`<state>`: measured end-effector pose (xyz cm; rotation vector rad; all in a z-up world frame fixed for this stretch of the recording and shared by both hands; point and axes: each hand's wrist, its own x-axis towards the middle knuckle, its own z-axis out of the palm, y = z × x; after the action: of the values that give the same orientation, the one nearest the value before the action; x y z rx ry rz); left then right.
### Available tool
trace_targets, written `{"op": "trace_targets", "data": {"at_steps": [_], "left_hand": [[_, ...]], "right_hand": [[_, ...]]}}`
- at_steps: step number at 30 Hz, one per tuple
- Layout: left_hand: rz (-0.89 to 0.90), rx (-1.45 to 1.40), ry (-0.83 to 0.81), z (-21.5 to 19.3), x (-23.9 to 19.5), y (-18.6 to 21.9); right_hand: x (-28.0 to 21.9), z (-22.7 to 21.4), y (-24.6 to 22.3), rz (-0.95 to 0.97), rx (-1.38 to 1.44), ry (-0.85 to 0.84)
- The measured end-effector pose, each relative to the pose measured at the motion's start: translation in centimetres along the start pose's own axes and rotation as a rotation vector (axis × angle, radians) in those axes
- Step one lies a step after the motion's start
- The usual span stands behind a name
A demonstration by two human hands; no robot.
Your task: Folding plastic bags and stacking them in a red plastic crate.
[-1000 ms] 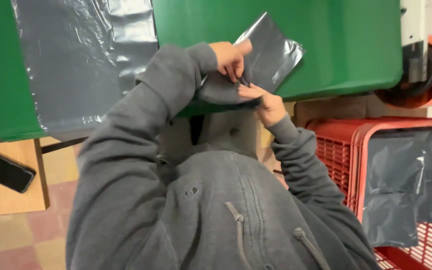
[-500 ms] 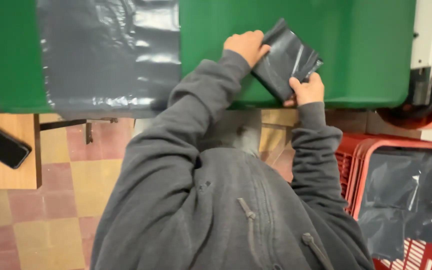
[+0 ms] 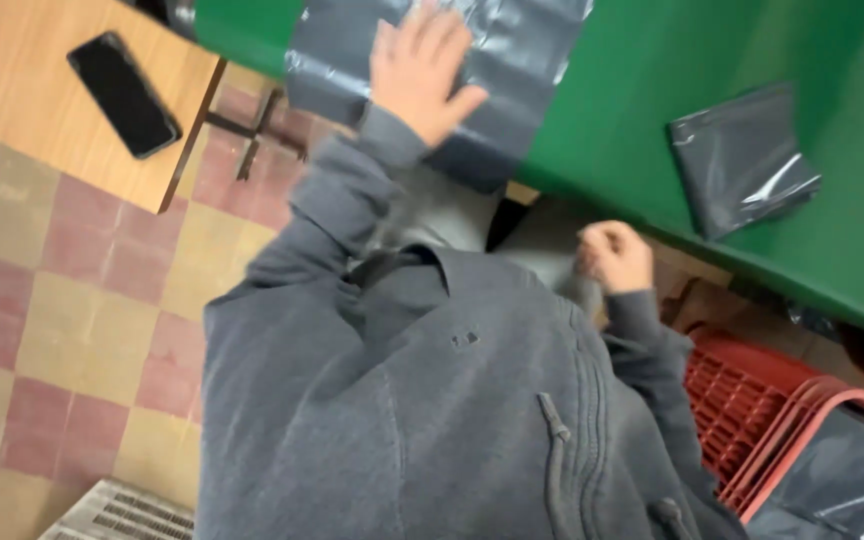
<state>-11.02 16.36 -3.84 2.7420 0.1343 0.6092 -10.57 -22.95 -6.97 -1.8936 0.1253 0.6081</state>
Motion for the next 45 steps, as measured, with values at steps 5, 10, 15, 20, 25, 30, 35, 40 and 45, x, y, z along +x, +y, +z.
{"op": "trace_targets", "data": {"at_steps": [5, 10, 15, 20, 25, 30, 35, 40, 45], "left_hand": [[0.169, 0.006, -0.176, -2.7, -4.6, -4.6], [0.188, -0.045, -0.157, -3.7, -7.6, -5.1], [-0.746, -0.337, 0.592, -0.2, -11.3, -9.2], [-0.819, -0.853, 0.215, 11.0, -16.5, -20.3], [-0.461, -0.725, 0.265, -5.6, -13.1, -9.4], [-0.042, -1.026, 0.239, -12.6, -5.2, -6.3], [-0.446, -1.023, -0.062, -1.6, 7.4, -12.7], [-0.414, -0.652, -0.314, 1.2, 13.8, -13.5], [-0.32, -0.408, -0.289, 4.6, 12.2, -14.2]], "right_hand": [[6.8, 10.0, 5.9, 0.003, 0.341, -0.379], [8.1, 15.8, 5.9, 0.037, 0.779, -0.236], [7.6, 16.0, 6.3, 0.03, 0.578, -0.069], [3.7, 14.7, 2.9, -0.359, 0.057, 0.06], [-2.1, 9.4, -4.5, -0.803, -0.226, 0.296], [-2.6, 5.7, -15.0, -0.844, 0.01, 0.091], [15.9, 2.3, -17.1, -0.195, 0.513, 0.303], [25.6, 3.0, -18.4, -0.102, 0.232, 0.035], [34.5, 1.0, -14.6, -0.347, -0.207, 0.183]]}}
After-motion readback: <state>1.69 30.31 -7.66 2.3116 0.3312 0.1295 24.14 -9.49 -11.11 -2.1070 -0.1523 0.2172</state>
